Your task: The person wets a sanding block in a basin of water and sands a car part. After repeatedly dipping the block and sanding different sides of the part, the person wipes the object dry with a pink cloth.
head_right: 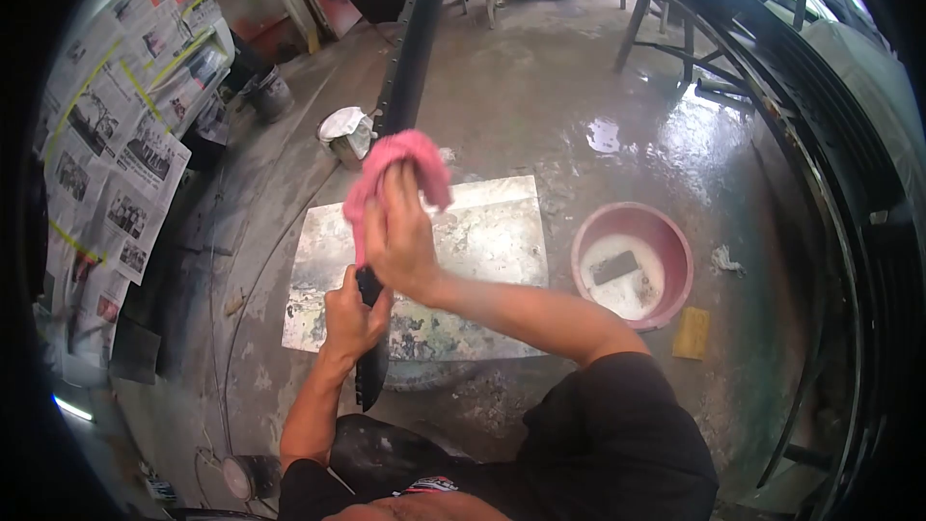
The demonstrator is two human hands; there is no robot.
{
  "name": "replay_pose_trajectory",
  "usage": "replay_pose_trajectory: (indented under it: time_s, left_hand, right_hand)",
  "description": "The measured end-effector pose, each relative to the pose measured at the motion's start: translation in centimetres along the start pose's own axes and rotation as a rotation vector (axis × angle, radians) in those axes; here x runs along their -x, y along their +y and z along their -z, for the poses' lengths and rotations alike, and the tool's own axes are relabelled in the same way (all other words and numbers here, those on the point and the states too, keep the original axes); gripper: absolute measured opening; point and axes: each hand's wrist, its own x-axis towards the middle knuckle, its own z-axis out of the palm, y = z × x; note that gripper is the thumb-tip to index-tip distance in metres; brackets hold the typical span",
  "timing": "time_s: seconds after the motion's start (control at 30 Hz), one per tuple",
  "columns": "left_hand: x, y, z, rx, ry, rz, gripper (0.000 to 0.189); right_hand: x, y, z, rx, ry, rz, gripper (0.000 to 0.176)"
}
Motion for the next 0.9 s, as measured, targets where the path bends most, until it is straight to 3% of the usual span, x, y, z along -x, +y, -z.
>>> replay_pose_trajectory:
  time_s: [0.1,0.17,0.2,0.23,0.27,0.3,0.37,0.53,0.57,0.6,0.63,0.67,0.7,0.73,0.77,0.8,0.87,0.9]
  left_hand:
    - [-0.2,-0.5,0.4,-0.009,0.035,-0.049,0.03]
    - [-0.1,0.4,1.2,0.004,-0.003,-0.017,0.031]
    - [0.2,1.0,1.6,0.019,-0.039,0.03,0.032]
    - [0.6,1.2,1.6,0.027,-0.045,0.031,0.032]
    - [1.1,1.4,1.5,0.045,-0.083,0.021,0.032]
    - [1.5,1.7,1.4,0.066,-0.126,0.011,0.033]
    - [1.8,2.7,1.4,0.129,-0.148,0.012,0.033]
    - [1.2,2.8,0.3,0.286,-0.158,0.013,0.032]
    - [0.8,2.9,0.4,0.248,-0.106,0.007,0.032]
    - [0.5,2.9,0.5,0.204,-0.057,-0.001,0.031]
    - [0.5,2.4,0.0,0.305,0.009,0.027,0.031]
    - [0.2,3.4,0.4,0.378,0.088,0.112,0.033]
    - [-0.1,3.5,0.6,0.396,0.14,0.085,0.035]
    - [-0.4,3.5,0.8,0.415,0.193,0.059,0.037]
    - [-0.7,3.6,1.0,0.443,0.233,0.011,0.042]
    - [-0.5,2.3,1.3,0.527,0.203,0.081,0.045]
    - [-1.3,1.4,1.9,0.53,0.333,0.025,0.047]
    - [-1.2,0.1,2.5,0.476,0.324,0.011,0.05]
  right_hand:
    - [1.9,-0.5,0.3,-0.081,-0.117,-0.068,0.062]
    - [-0.2,0.7,0.6,-0.035,-0.086,0.091,0.073]
    - [-3.2,1.7,0.6,-0.095,0.017,0.086,0.078]
    - [-6.9,3.3,1.2,0.016,0.154,0.151,0.072]
    - [-11.7,7.3,2.6,0.596,0.262,0.629,0.061]
    - [-17.0,9.7,3.1,0.556,0.298,0.653,0.057]
    - [-20.6,8.0,6.0,0.584,0.369,0.718,0.057]
    - [-21.9,10.6,6.4,-0.799,-0.056,-0.137,0.048]
    - [-19.4,10.4,5.6,-0.614,-0.107,-0.426,0.058]
    - [-15.9,8.6,3.7,-0.767,0.053,-0.391,0.072]
    - [-13.3,14.1,1.4,-0.88,-0.027,-0.226,0.082]
    - [-8.9,9.4,-0.7,-0.785,0.008,-0.323,0.072]
    - [-7.8,7.6,-1.0,-0.119,-0.109,0.182,0.06]
    - [-6.8,6.0,-2.5,-0.023,0.037,0.38,0.06]
    - [-6.5,3.5,-2.3,-0.176,0.003,0.397,0.062]
    - [-5.9,1.5,-2.0,-0.155,-0.042,0.421,0.068]
    - [-2.7,1.0,-3.3,-0.062,-0.111,0.418,0.072]
    - [-0.4,0.5,-3.7,-0.087,-0.113,0.306,0.073]
